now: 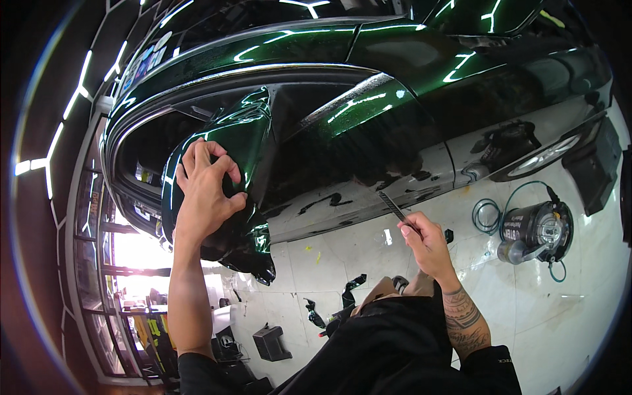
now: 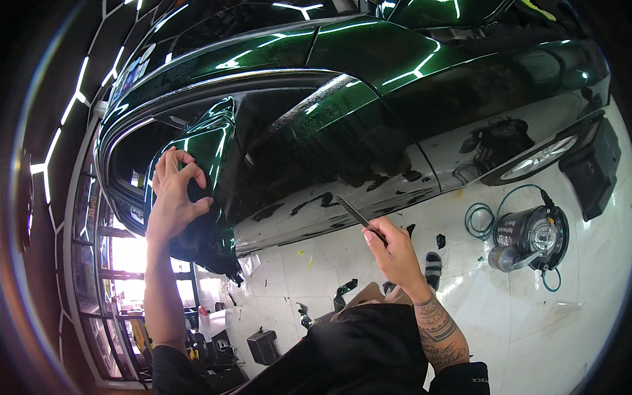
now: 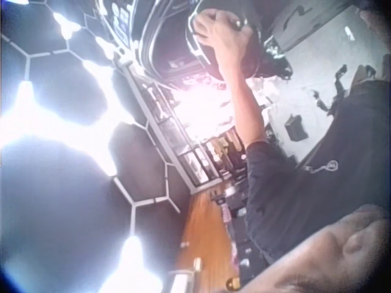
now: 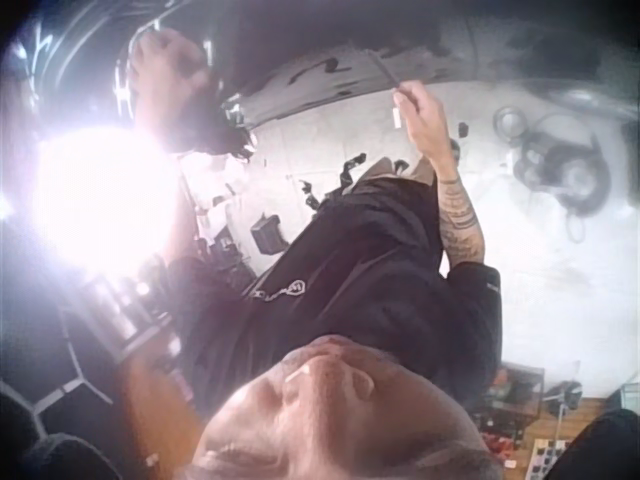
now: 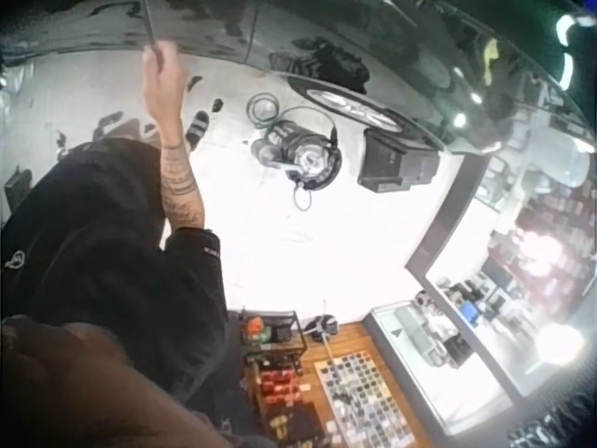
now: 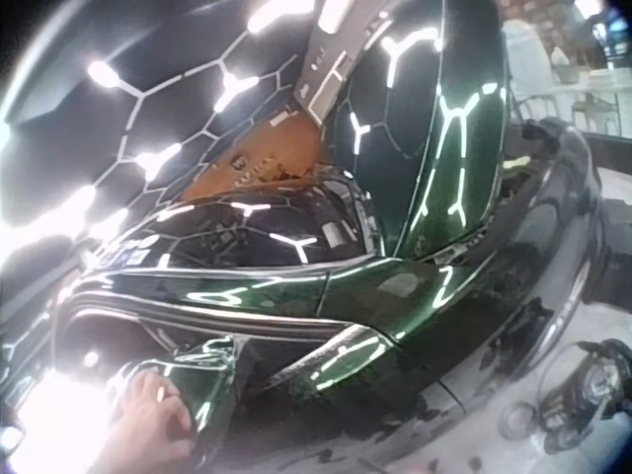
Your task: The person applies a dark green vinyl wrap to a car's side mirror. They smooth the material with a squeegee, trim excess with a knife, and tuck edges into crevices.
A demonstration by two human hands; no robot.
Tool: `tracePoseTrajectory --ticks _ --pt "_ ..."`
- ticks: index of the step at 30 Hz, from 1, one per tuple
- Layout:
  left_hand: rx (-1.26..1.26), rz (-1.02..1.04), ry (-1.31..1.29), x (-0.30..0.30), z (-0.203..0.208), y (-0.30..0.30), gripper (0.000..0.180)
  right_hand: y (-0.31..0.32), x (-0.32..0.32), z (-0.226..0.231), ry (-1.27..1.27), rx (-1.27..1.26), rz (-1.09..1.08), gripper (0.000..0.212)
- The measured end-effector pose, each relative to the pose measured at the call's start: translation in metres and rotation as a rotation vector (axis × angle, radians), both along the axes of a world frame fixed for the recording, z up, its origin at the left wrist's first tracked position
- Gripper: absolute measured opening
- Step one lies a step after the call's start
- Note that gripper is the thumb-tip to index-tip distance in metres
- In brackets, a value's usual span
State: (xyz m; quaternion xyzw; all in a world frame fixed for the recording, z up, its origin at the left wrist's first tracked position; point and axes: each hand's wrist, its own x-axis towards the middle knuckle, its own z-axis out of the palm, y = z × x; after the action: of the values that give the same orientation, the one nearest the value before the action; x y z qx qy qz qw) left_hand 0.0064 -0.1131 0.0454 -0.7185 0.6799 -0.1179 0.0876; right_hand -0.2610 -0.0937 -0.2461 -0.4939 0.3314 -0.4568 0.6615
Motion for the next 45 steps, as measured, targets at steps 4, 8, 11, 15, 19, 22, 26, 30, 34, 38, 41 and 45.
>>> tracePoseTrajectory --ticks 4,8,11,15,19,22,26,30,34,38,41,45 --pt "-0.005 0.000 -0.035 -0.007 -0.004 -0.005 0.032 0.002 -0.002 0.002 -0.001 0.003 -0.004 0.014" --pt "0.007 0.003 -0.077 -0.010 -0.003 -0.005 0.033 0.003 -0.004 0.005 -0.006 -0.003 0.011 0.015" --pt "0.005 -0.009 -0.097 -0.011 -0.005 -0.008 0.034 0.004 -0.006 0.005 -0.019 0.008 0.023 0.015" --pt "0.002 -0.012 -0.161 -0.015 -0.009 -0.023 0.037 0.006 0.007 0.012 -0.062 -0.009 -0.005 0.018" --pt "0.004 -0.033 -0.167 -0.011 -0.010 -0.044 0.038 0.001 0.020 0.036 -0.059 -0.069 0.053 0.021" --pt "0.019 -0.027 -0.187 -0.005 -0.010 -0.064 0.041 -0.004 0.035 0.052 -0.024 -0.111 0.070 0.021" --pt "0.051 0.017 -0.184 -0.011 -0.010 -0.096 0.045 -0.020 0.054 0.068 -0.091 -0.178 0.057 0.024" --pt "0.098 0.091 -0.199 -0.009 -0.007 -0.115 0.051 -0.033 0.088 0.083 -0.189 -0.095 0.131 0.029" --pt "0.120 0.117 -0.176 -0.011 -0.006 -0.123 0.055 -0.042 0.109 0.102 -0.255 0.046 0.255 0.034" --pt "0.137 0.129 -0.162 -0.011 -0.005 -0.123 0.058 -0.040 0.119 0.122 -0.272 0.139 0.262 0.037" --pt "0.093 0.094 -0.187 -0.006 -0.008 -0.121 0.049 -0.039 0.124 0.131 -0.300 0.106 0.256 0.038" --pt "0.080 0.064 -0.165 0.003 -0.008 -0.117 0.051 -0.034 0.125 0.146 -0.238 0.137 0.232 0.040"
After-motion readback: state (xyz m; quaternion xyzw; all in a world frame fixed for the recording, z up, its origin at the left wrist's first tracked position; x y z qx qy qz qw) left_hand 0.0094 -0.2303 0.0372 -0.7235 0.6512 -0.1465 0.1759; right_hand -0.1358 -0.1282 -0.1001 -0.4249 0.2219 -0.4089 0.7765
